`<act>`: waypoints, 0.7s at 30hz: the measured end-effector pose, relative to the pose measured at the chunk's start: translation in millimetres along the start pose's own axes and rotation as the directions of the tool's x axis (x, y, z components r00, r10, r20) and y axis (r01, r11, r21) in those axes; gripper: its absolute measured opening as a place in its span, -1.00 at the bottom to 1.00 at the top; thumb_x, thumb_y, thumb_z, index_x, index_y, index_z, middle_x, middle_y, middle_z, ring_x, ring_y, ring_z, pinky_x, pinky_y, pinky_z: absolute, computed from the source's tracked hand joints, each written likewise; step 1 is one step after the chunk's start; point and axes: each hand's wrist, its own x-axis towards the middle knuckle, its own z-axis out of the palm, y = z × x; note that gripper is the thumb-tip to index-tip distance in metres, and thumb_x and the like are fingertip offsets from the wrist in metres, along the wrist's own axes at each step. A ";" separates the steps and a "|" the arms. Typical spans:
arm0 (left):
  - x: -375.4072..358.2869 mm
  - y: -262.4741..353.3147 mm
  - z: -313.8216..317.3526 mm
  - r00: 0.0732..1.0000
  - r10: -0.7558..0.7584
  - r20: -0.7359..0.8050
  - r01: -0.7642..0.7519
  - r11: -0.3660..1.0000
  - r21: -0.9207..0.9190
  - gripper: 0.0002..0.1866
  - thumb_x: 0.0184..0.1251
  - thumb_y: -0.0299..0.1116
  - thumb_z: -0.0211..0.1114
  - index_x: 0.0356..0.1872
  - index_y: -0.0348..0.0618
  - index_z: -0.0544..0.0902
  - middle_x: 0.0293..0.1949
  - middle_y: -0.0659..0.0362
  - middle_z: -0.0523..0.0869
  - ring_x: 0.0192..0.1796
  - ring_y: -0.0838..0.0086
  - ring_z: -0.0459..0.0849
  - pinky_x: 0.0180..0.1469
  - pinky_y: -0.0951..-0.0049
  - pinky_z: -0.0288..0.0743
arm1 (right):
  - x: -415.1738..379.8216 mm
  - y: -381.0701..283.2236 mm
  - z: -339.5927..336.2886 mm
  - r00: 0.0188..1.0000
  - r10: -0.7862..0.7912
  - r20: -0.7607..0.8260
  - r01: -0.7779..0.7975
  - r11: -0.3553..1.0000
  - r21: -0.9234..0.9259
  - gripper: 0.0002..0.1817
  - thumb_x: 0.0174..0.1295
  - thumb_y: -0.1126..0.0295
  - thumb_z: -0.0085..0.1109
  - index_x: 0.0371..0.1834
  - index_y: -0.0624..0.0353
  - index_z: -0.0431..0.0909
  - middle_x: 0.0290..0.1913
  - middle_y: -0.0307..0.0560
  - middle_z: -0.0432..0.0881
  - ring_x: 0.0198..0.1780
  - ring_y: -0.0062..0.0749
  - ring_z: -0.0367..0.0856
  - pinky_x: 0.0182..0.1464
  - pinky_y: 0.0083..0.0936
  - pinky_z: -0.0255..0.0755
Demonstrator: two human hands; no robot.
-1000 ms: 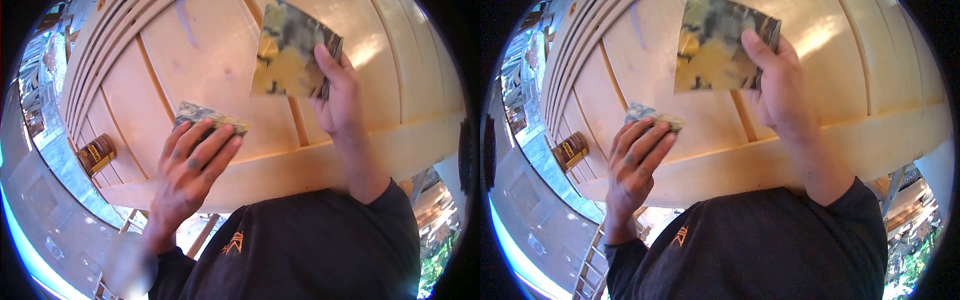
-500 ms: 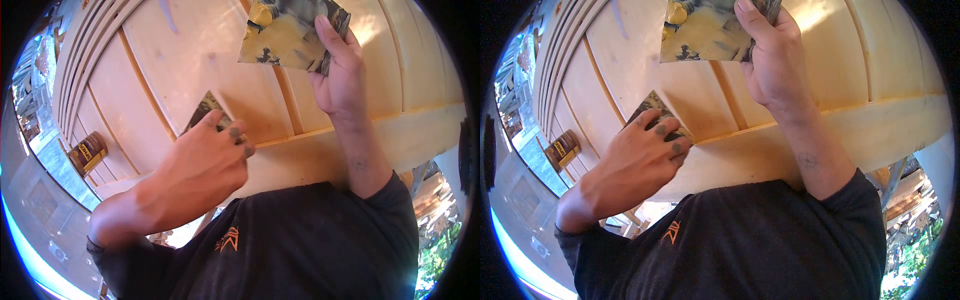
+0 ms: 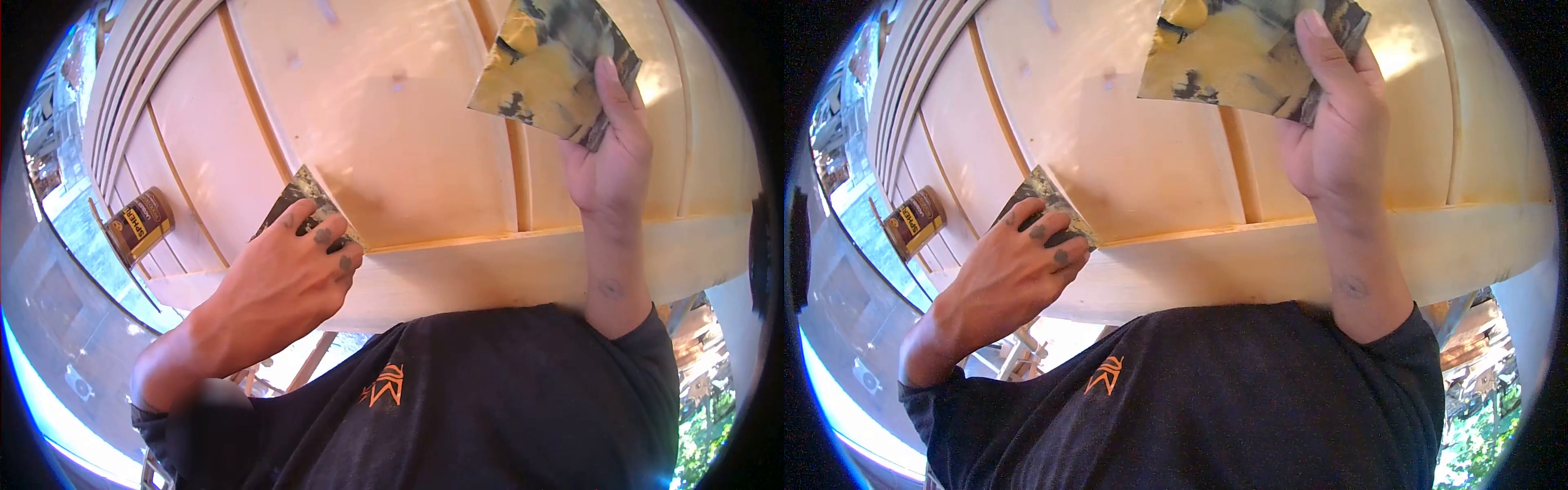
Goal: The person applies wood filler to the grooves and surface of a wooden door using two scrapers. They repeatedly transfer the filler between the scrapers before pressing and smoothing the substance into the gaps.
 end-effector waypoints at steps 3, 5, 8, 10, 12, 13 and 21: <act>-11.6 -0.7 8.6 0.998 -0.046 0.033 0.045 0.999 0.010 -0.85 0.08 -0.42 0.22 -0.35 -0.16 0.70 -0.21 0.27 0.59 0.06 0.38 0.50 0.26 0.21 0.30 | -1.7 2.5 8.1 1.000 -0.013 0.009 0.013 1.000 0.024 -0.73 0.42 0.40 0.01 0.09 0.28 0.47 0.06 -0.07 0.62 0.09 -0.36 0.60 0.19 -0.34 0.48; -19.6 -1.6 14.8 0.997 -0.074 0.017 0.074 0.997 0.015 -0.85 0.08 -0.42 0.22 -0.34 -0.15 0.70 -0.21 0.28 0.60 0.07 0.37 0.50 0.29 0.20 0.29 | -2.8 4.0 12.0 1.000 -0.021 0.020 0.021 0.999 0.029 -0.77 0.40 0.42 0.04 0.05 0.27 0.49 0.02 -0.09 0.63 0.05 -0.38 0.63 0.16 -0.37 0.51; -26.7 -2.3 14.6 0.991 -0.117 0.060 0.112 0.991 0.070 -0.84 0.09 -0.41 0.23 -0.30 -0.12 0.71 -0.19 0.29 0.63 0.10 0.36 0.50 0.31 0.18 0.28 | -3.1 4.2 12.1 1.000 -0.014 0.027 0.014 1.000 0.023 -0.75 0.40 0.41 0.04 0.07 0.26 0.49 0.03 -0.09 0.63 0.07 -0.37 0.62 0.17 -0.35 0.50; -29.0 -2.3 11.2 0.988 -0.150 0.029 0.147 0.985 0.094 -0.81 0.10 -0.41 0.24 -0.26 -0.10 0.72 -0.15 0.29 0.65 0.11 0.36 0.51 0.32 0.17 0.29 | -2.8 4.4 14.0 1.000 -0.009 0.011 0.008 1.000 0.023 -0.75 0.40 0.41 0.04 0.07 0.26 0.49 0.03 -0.09 0.63 0.08 -0.37 0.62 0.17 -0.34 0.50; -30.4 -2.2 7.1 0.980 -0.181 -0.077 0.188 0.979 0.084 -0.79 0.10 -0.41 0.25 -0.22 -0.07 0.73 -0.12 0.29 0.67 0.12 0.35 0.51 0.31 0.16 0.30 | -3.3 5.1 14.5 1.000 0.006 -0.011 -0.006 1.000 0.001 -0.69 0.43 0.38 -0.01 0.16 0.28 0.44 0.11 -0.06 0.59 0.15 -0.35 0.57 0.23 -0.32 0.44; -26.7 -0.4 1.0 0.974 -0.176 -0.142 0.185 0.981 0.050 -0.76 0.10 -0.41 0.27 -0.18 -0.06 0.73 -0.06 0.27 0.67 0.14 0.34 0.51 0.31 0.16 0.31 | -3.5 5.2 15.0 1.000 0.012 -0.021 -0.012 1.000 -0.011 -0.66 0.45 0.37 -0.04 0.20 0.29 0.41 0.15 -0.05 0.57 0.19 -0.34 0.54 0.26 -0.31 0.40; 35.5 11.3 -17.1 0.963 0.128 -0.235 -0.105 0.988 0.110 -0.78 0.12 -0.40 0.22 -0.22 -0.13 0.72 -0.16 0.26 0.63 0.04 0.37 0.52 0.21 0.22 0.35 | -4.0 3.2 12.3 0.999 -0.004 -0.051 -0.003 0.992 -0.129 -0.66 0.46 0.37 -0.07 0.21 0.28 0.38 0.15 -0.05 0.56 0.18 -0.34 0.54 0.25 -0.32 0.41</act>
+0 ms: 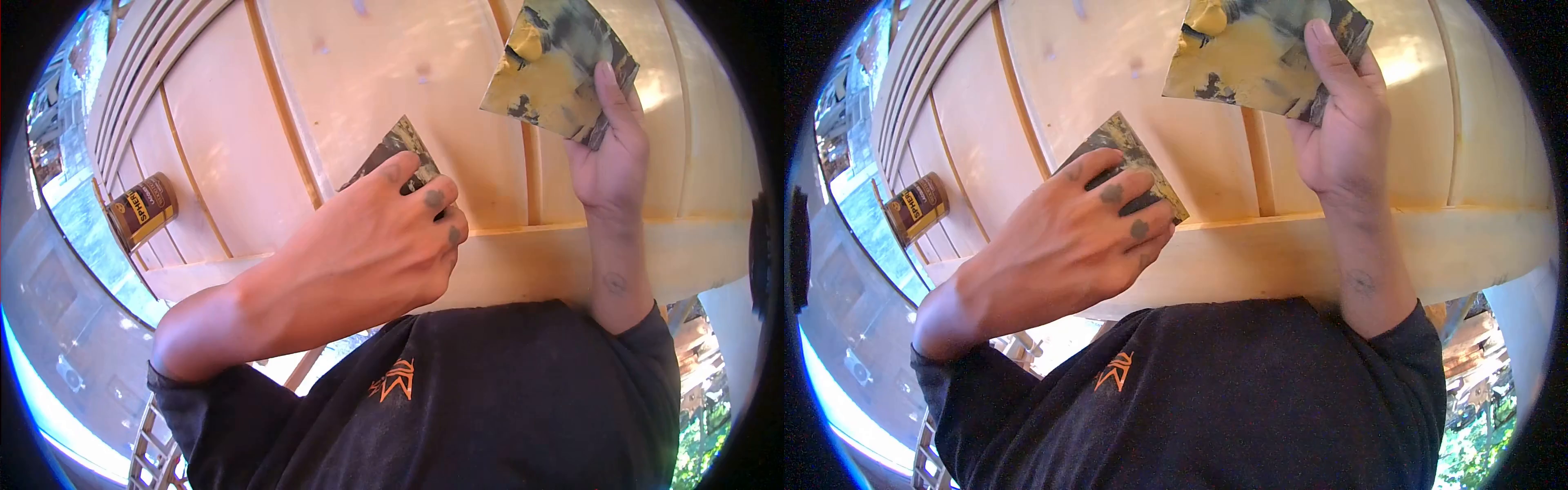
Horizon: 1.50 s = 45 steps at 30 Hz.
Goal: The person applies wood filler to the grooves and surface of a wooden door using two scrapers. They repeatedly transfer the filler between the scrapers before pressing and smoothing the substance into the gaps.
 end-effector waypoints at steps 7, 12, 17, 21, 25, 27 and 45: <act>-24.2 -6.1 10.3 0.986 -0.044 0.162 0.053 0.997 -0.054 -0.79 0.13 -0.42 0.19 -0.21 -0.13 0.70 -0.13 0.27 0.65 0.05 0.36 0.51 0.20 0.26 0.34 | -0.7 0.5 -1.0 1.000 0.008 -0.003 -0.008 1.000 0.019 -0.66 0.45 0.36 -0.05 0.21 0.27 0.40 0.14 -0.08 0.57 0.15 -0.37 0.57 0.20 -0.35 0.46; -58.1 -10.8 13.1 0.939 -0.153 0.308 0.183 0.980 -0.073 -0.76 0.15 -0.42 0.18 -0.16 -0.12 0.69 -0.06 0.27 0.67 0.10 0.38 0.50 0.30 0.27 0.25 | -2.2 5.5 2.3 0.999 0.034 0.038 -0.036 0.998 0.046 -0.68 0.44 0.37 -0.03 0.18 0.26 0.42 0.11 -0.09 0.59 0.14 -0.38 0.57 0.18 -0.36 0.48; -85.8 -18.3 16.0 0.938 -0.275 0.211 0.298 0.951 -0.087 -0.70 0.09 -0.53 0.19 -0.12 -0.12 0.71 -0.03 0.23 0.70 0.11 0.31 0.55 0.24 0.25 0.36 | -3.5 7.2 3.8 0.997 0.044 0.059 -0.047 0.997 0.063 -0.70 0.43 0.37 -0.01 0.16 0.25 0.44 0.07 -0.10 0.61 0.08 -0.39 0.61 0.13 -0.38 0.53; -75.6 -19.8 -11.9 0.862 -0.399 -0.312 0.327 0.909 -0.258 -0.52 -0.02 -0.72 0.18 0.02 -0.22 0.66 0.01 0.06 0.69 0.08 0.13 0.61 0.11 0.21 0.51 | -8.2 10.4 12.2 0.978 0.070 0.194 -0.103 0.981 0.163 -0.73 0.42 0.39 0.02 0.09 0.27 0.47 0.01 -0.08 0.64 0.01 -0.38 0.65 0.07 -0.36 0.58; -49.0 -12.1 7.2 0.646 -0.483 -0.591 0.236 0.863 -0.447 -0.42 -0.01 -0.86 0.10 0.13 -0.30 0.57 0.11 -0.06 0.61 0.14 0.06 0.59 0.17 0.25 0.48 | -14.3 14.2 18.3 0.950 0.142 0.279 -0.213 0.946 0.244 -0.75 0.41 0.38 0.04 0.05 0.28 0.48 -0.04 -0.05 0.66 -0.07 -0.37 0.68 0.00 -0.34 0.63; -34.0 -4.9 22.1 0.535 -0.537 -0.652 0.134 0.816 -0.562 -0.47 0.07 -0.85 0.09 0.13 -0.36 0.55 0.12 -0.12 0.59 0.16 0.06 0.58 0.22 0.27 0.44 | -18.5 11.4 22.6 0.949 0.194 0.249 -0.248 0.947 0.207 -0.74 0.42 0.38 0.02 0.06 0.28 0.46 -0.04 -0.04 0.66 -0.06 -0.36 0.68 0.02 -0.32 0.63; -35.9 22.6 36.1 0.488 -0.526 -0.697 0.390 0.845 -0.365 -0.41 -0.04 -0.80 0.15 0.10 -0.14 0.62 0.13 0.05 0.60 0.24 0.03 0.50 0.26 0.11 0.41 | -30.4 15.6 33.5 0.980 0.032 0.197 -0.037 0.999 0.018 -0.78 0.43 0.41 0.01 0.02 0.30 0.49 -0.13 -0.19 0.64 -0.12 -0.63 0.57 -0.06 -0.61 0.49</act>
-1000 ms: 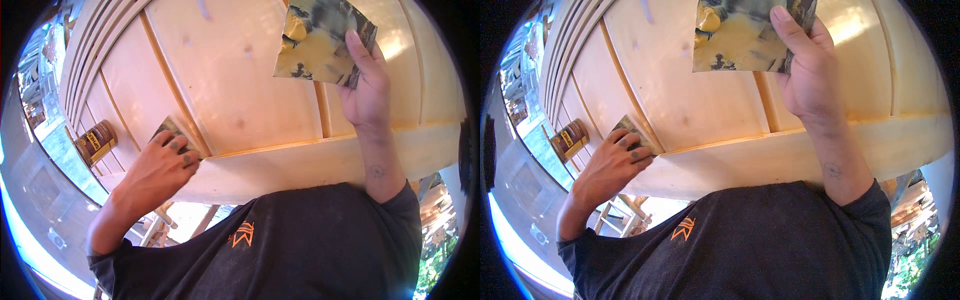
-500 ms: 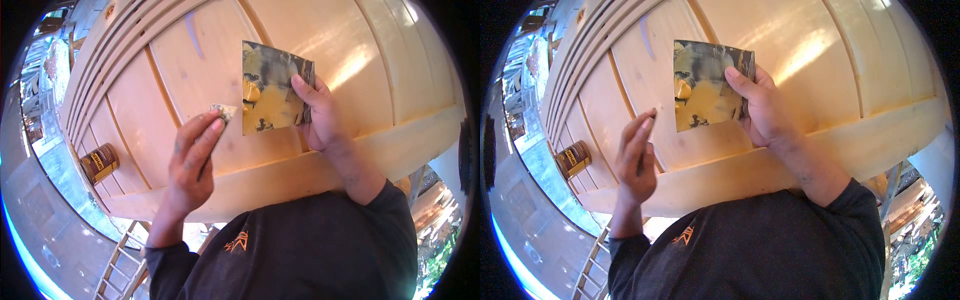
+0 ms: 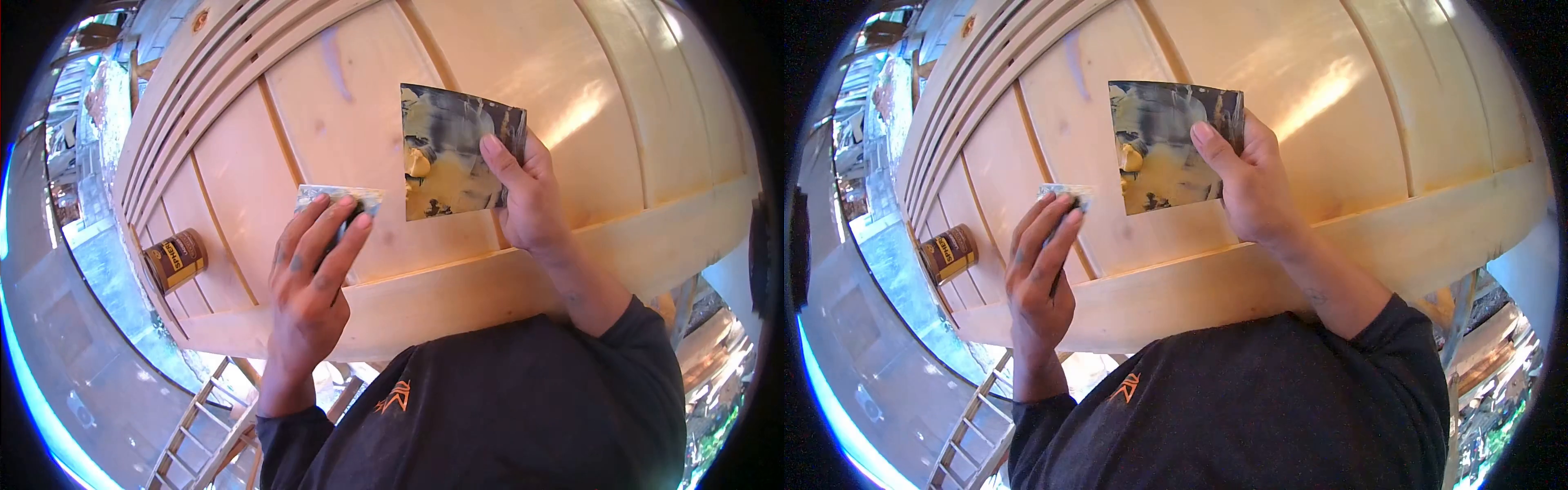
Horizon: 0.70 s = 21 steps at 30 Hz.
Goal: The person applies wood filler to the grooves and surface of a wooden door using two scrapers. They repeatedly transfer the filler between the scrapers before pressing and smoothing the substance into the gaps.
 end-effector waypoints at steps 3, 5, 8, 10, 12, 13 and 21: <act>8.5 11.2 -8.8 0.984 -0.028 0.173 0.009 0.994 0.109 -0.36 -0.11 -0.75 0.14 0.13 -0.09 0.62 0.14 0.09 0.60 0.21 0.02 0.50 0.22 0.08 0.42 | -1.8 2.6 -0.3 0.997 -0.077 0.000 0.075 0.976 -0.204 -0.79 0.43 0.39 0.04 -0.02 0.29 0.53 -0.21 -0.30 0.62 -0.22 -0.74 0.48 -0.14 -0.71 0.40; 13.7 15.4 -10.0 0.980 -0.025 0.196 0.004 0.994 0.108 -0.37 -0.10 -0.75 0.14 0.13 -0.09 0.61 0.14 0.09 0.60 0.21 0.04 0.50 0.22 0.07 0.41 | -5.0 0.4 4.5 0.994 -0.108 0.000 0.104 0.959 -0.262 -0.80 0.43 0.38 0.05 -0.04 0.28 0.54 -0.24 -0.35 0.59 -0.27 -0.78 0.43 -0.17 -0.75 0.35; 19.2 16.4 -8.4 0.973 -0.022 0.228 -0.010 0.990 0.139 -0.38 -0.09 -0.74 0.15 0.12 -0.10 0.61 0.14 0.09 0.60 0.20 0.04 0.50 0.23 0.06 0.40 | -5.9 2.4 2.7 0.993 -0.118 0.022 0.120 0.955 -0.270 -0.80 0.43 0.39 0.05 -0.04 0.28 0.54 -0.27 -0.37 0.59 -0.28 -0.79 0.43 -0.18 -0.75 0.36; 21.9 18.7 -7.2 0.962 -0.014 0.272 -0.028 0.988 0.151 -0.40 -0.09 -0.73 0.15 0.11 -0.11 0.61 0.13 0.08 0.60 0.20 0.04 0.50 0.23 0.06 0.40 | -6.0 1.4 0.9 0.991 -0.130 0.028 0.132 0.942 -0.308 -0.81 0.42 0.40 0.05 -0.04 0.27 0.54 -0.29 -0.38 0.58 -0.29 -0.80 0.42 -0.19 -0.75 0.36; 25.7 23.1 -6.6 0.941 0.003 0.340 -0.054 0.989 0.141 -0.42 -0.07 -0.72 0.15 0.10 -0.12 0.61 0.12 0.08 0.61 0.20 0.04 0.51 0.23 0.05 0.39 | -6.3 0.9 0.7 0.990 -0.138 0.013 0.135 0.939 -0.317 -0.81 0.42 0.40 0.05 -0.04 0.27 0.54 -0.29 -0.38 0.58 -0.29 -0.81 0.42 -0.20 -0.75 0.36; 27.4 24.6 -8.7 0.931 -0.020 0.365 -0.030 0.991 0.132 -0.43 -0.06 -0.76 0.12 0.07 -0.12 0.63 0.09 0.08 0.63 0.18 0.06 0.53 0.22 0.09 0.42 | -6.3 2.0 3.7 0.990 -0.140 -0.001 0.133 0.942 -0.308 -0.81 0.42 0.40 0.05 -0.05 0.28 0.54 -0.28 -0.37 0.59 -0.29 -0.80 0.43 -0.19 -0.75 0.36; -4.9 3.8 -44.3 0.873 -0.295 0.388 0.339 0.940 -0.048 -0.41 -0.05 -0.81 0.04 0.08 -0.19 0.61 0.07 0.02 0.65 0.13 0.08 0.60 0.14 0.19 0.50 | -1.3 5.0 -4.3 0.984 -0.163 -0.070 0.133 0.941 -0.312 -0.83 0.39 0.43 0.08 -0.06 0.28 0.54 -0.21 -0.29 0.64 -0.20 -0.73 0.50 -0.10 -0.71 0.40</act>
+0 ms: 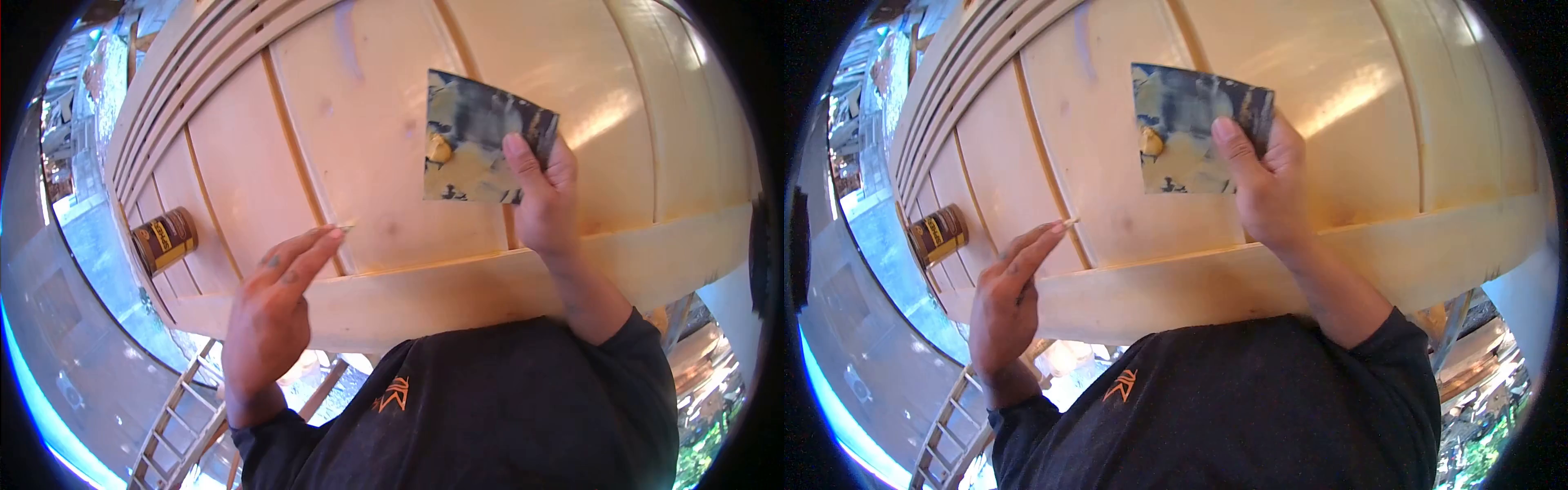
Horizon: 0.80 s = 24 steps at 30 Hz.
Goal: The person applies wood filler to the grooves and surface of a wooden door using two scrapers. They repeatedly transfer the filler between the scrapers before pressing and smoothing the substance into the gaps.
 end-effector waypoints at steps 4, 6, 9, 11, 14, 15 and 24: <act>-26.3 -22.9 5.4 0.994 -0.091 0.060 0.089 0.996 0.022 -0.44 -0.05 -0.79 0.06 0.06 -0.21 0.62 0.08 0.01 0.64 0.16 0.07 0.59 0.18 0.16 0.48 | -1.3 3.1 -0.6 0.997 0.074 0.000 -0.074 0.997 0.025 -0.82 0.40 0.44 0.07 -0.03 0.27 0.53 -0.17 -0.27 0.64 -0.15 -0.70 0.52 -0.04 -0.68 0.41; -38.1 -35.2 10.4 0.989 -0.078 0.122 0.071 0.996 0.059 -0.42 -0.10 -0.79 0.08 0.06 -0.23 0.61 0.10 0.02 0.64 0.19 0.08 0.57 0.20 0.16 0.46 | -4.4 -0.1 3.3 0.994 0.105 0.010 -0.105 0.993 0.046 -0.81 0.40 0.45 0.05 0.00 0.27 0.52 -0.13 -0.25 0.63 -0.12 -0.68 0.53 -0.01 -0.66 0.41; -46.0 -43.2 20.7 0.989 -0.067 0.135 0.058 0.996 0.066 -0.42 -0.13 -0.78 0.09 0.06 -0.25 0.61 0.11 0.03 0.63 0.20 0.08 0.56 0.21 0.16 0.46 | -3.9 5.1 -2.5 0.997 0.068 0.020 -0.068 0.998 -0.016 -0.78 0.42 0.46 0.02 0.05 0.29 0.49 -0.06 -0.20 0.62 -0.07 -0.65 0.54 0.04 -0.64 0.41; -45.0 -42.4 24.8 0.987 -0.051 0.152 0.042 0.997 0.066 -0.45 -0.09 -0.74 0.13 0.06 -0.22 0.62 0.11 0.04 0.64 0.22 0.10 0.55 0.22 0.16 0.46 | -4.1 3.0 1.1 0.996 0.085 0.022 -0.086 0.996 0.036 -0.76 0.43 0.47 -0.02 0.09 0.30 0.47 -0.01 -0.14 0.62 0.00 -0.58 0.56 0.09 -0.60 0.41; -44.9 -41.1 33.3 0.974 -0.038 0.224 0.020 0.997 0.079 -0.48 0.00 -0.62 0.14 0.11 -0.22 0.59 0.16 0.06 0.60 0.27 0.14 0.49 0.28 0.15 0.39 | 0.4 2.9 -7.7 0.996 0.090 0.006 -0.091 0.995 0.052 -0.74 0.44 0.49 -0.04 0.13 0.29 0.46 0.03 -0.11 0.61 0.04 -0.53 0.57 0.13 -0.55 0.41; -45.3 -41.2 36.7 0.970 -0.038 0.240 0.015 0.995 0.096 -0.49 0.03 -0.60 0.14 0.12 -0.23 0.58 0.18 0.06 0.58 0.29 0.14 0.48 0.28 0.15 0.39 | 1.2 3.7 -10.9 0.996 0.089 -0.024 -0.088 0.995 0.044 -0.74 0.43 0.49 -0.04 0.13 0.28 0.46 0.04 -0.11 0.61 0.04 -0.53 0.57 0.13 -0.55 0.41; -22.7 -44.1 28.0 0.928 -0.056 0.367 0.063 0.998 -0.009 -0.53 -0.02 -0.63 0.31 0.03 -0.18 0.64 0.10 0.10 0.65 0.19 0.18 0.59 0.14 0.24 0.52 | 0.7 -2.4 -12.2 0.997 0.069 -0.031 -0.069 0.997 0.021 -0.73 0.43 0.50 -0.05 0.15 0.27 0.45 0.06 -0.07 0.60 0.08 -0.50 0.57 0.16 -0.53 0.41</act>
